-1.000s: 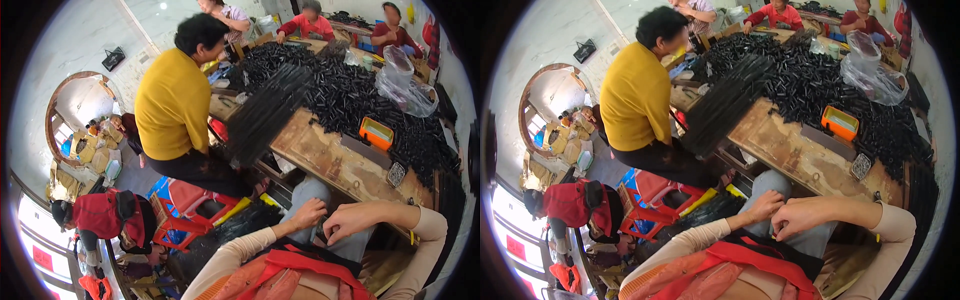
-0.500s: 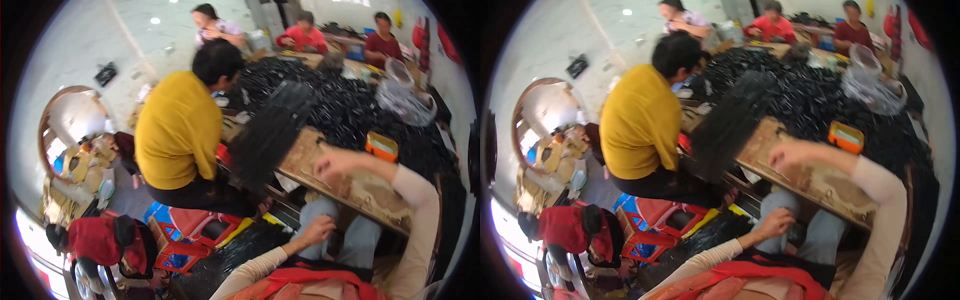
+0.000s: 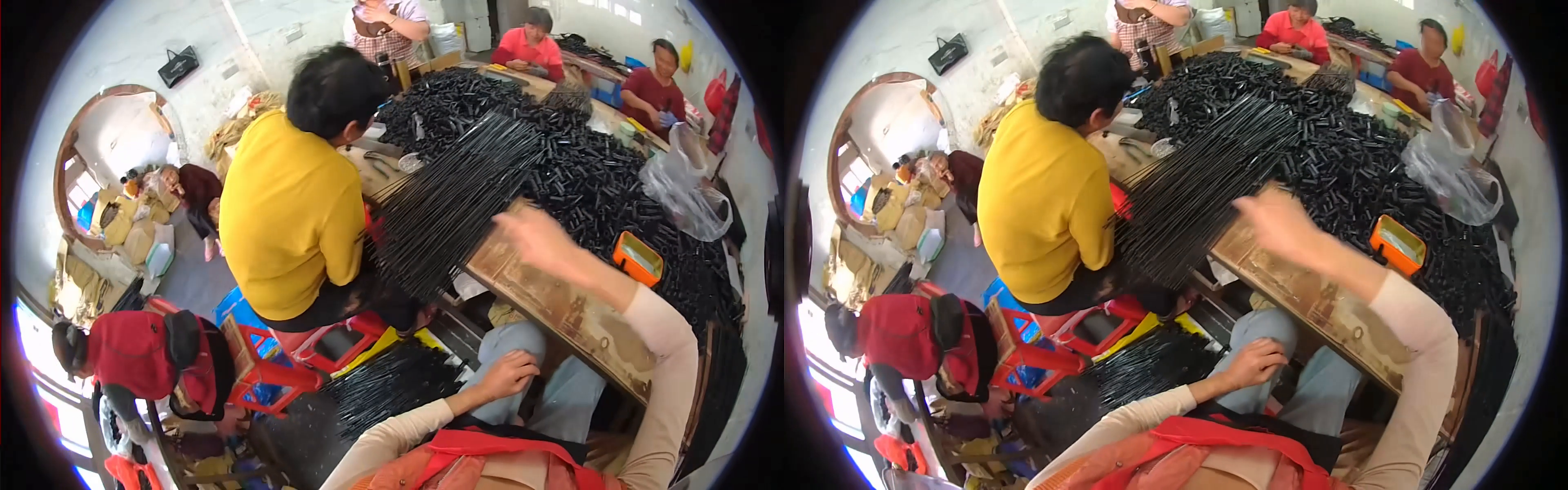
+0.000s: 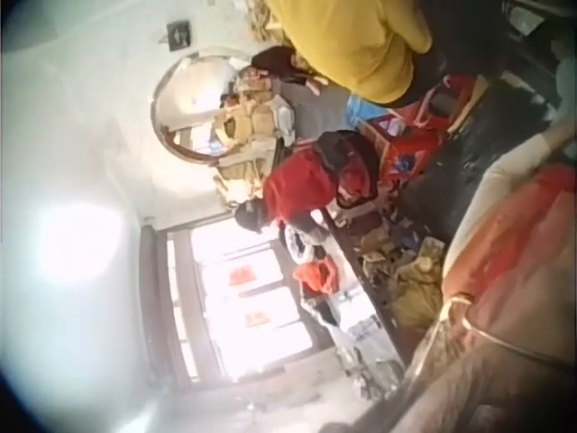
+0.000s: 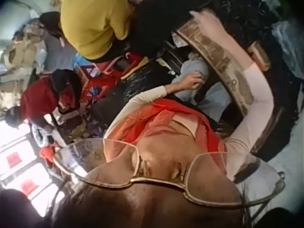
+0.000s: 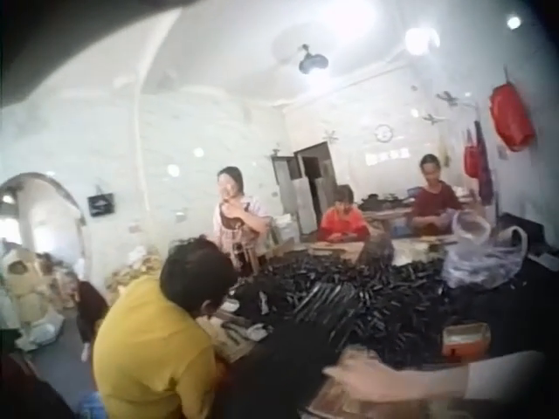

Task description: Assembling the ribs or slats of hand fans into a central holder at a production workbench.

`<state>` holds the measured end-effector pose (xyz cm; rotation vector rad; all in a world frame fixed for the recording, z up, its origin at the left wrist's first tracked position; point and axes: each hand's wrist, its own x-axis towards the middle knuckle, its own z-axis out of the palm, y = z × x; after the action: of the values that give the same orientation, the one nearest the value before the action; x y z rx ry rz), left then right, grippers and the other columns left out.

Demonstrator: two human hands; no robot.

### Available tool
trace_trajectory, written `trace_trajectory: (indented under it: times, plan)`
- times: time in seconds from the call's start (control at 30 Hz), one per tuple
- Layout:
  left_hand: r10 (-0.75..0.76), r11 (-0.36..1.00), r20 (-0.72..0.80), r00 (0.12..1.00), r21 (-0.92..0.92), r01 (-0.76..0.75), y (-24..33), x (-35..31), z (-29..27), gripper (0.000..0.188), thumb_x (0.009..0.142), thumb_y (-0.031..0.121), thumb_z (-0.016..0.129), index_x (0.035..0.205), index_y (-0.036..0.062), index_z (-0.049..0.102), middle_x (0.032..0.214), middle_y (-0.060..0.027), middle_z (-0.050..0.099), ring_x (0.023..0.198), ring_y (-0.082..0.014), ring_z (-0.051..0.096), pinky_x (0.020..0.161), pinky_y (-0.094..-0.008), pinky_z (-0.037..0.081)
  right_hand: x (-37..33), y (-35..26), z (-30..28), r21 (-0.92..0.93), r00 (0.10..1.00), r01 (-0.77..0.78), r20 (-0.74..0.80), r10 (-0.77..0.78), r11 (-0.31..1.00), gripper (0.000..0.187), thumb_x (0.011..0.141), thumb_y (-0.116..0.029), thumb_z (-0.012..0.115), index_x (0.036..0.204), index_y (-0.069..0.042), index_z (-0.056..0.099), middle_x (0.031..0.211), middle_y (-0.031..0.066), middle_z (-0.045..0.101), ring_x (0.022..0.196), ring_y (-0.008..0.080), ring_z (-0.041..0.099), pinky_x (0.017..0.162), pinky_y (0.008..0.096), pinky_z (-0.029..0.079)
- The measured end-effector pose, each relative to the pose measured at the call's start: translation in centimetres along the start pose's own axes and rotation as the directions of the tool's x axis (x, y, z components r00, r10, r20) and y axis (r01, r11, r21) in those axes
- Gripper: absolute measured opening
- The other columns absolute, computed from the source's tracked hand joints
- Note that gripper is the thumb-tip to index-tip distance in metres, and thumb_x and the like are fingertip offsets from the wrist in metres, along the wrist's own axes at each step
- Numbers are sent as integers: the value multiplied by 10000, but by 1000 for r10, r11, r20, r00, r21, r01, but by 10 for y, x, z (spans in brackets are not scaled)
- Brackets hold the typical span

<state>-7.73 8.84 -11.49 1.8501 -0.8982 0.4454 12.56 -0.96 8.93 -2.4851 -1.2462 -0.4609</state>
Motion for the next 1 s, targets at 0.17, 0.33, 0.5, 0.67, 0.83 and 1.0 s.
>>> trace_trajectory:
  times: [0.17, 0.33, 0.5, 0.67, 0.83, 1.0]
  plan:
    - [-2, 999, 50, 999, 41, 0, 15, -5, -6, 145, 738, 27, 665, 872, 80, 651, 905, -76, 590, 863, -276, 587, 757, -374, 469, 123, -89, 22, 169, 977, -166, 162, 139, 972, 599, 787, -81, 478, 1383, -136, 465, 919, 281, 659, 818, 433, 650, 755, 515, 524]
    - [-30, 998, -11, 999, 57, 31, 9, -14, -7, 152, 730, 21, 651, 873, 62, 626, 898, -92, 558, 876, -299, 558, 755, -398, 451, 54, -136, 21, 490, 826, -11, 496, -268, 872, 604, 804, -106, 488, 1398, -219, 462, 1154, 219, 640, 992, 404, 643, 884, 476, 516]
    - [31, 999, -41, 999, 39, -29, 14, -10, -13, 157, 778, 75, 640, 934, 68, 629, 900, -96, 582, 877, -284, 588, 758, -388, 473, -78, -147, 44, 461, 143, -47, 881, -451, 886, 336, 861, -187, 535, 1181, -94, 579, 915, 167, 687, 860, 335, 690, 715, 465, 527]
    - [107, 986, -190, 976, -103, -128, 40, 0, -32, 142, 793, 75, 628, 929, 37, 612, 896, -135, 590, 866, -309, 598, 754, -400, 487, -61, -192, -12, 443, 458, -22, 801, -385, 896, 237, 874, -108, 499, 1092, -71, 585, 897, 213, 669, 880, 409, 659, 717, 505, 518]
    - [155, 955, -373, 915, -180, -235, 56, 24, -45, 135, 809, 74, 615, 924, 7, 594, 893, -173, 599, 855, -334, 608, 751, -412, 501, -57, -203, -14, 510, 467, 3, 760, -452, 860, 282, 912, -188, 535, 1171, -77, 551, 898, 228, 655, 866, 417, 644, 704, 500, 503]
    - [159, 927, -546, 823, -203, -314, 80, 31, -52, 139, 824, 74, 603, 919, -24, 576, 889, -211, 607, 844, -359, 617, 747, -423, 515, -71, -203, -12, 550, 485, 22, 724, -490, 835, 232, 899, -181, 537, 1083, -49, 585, 867, 221, 663, 834, 417, 649, 687, 500, 502]
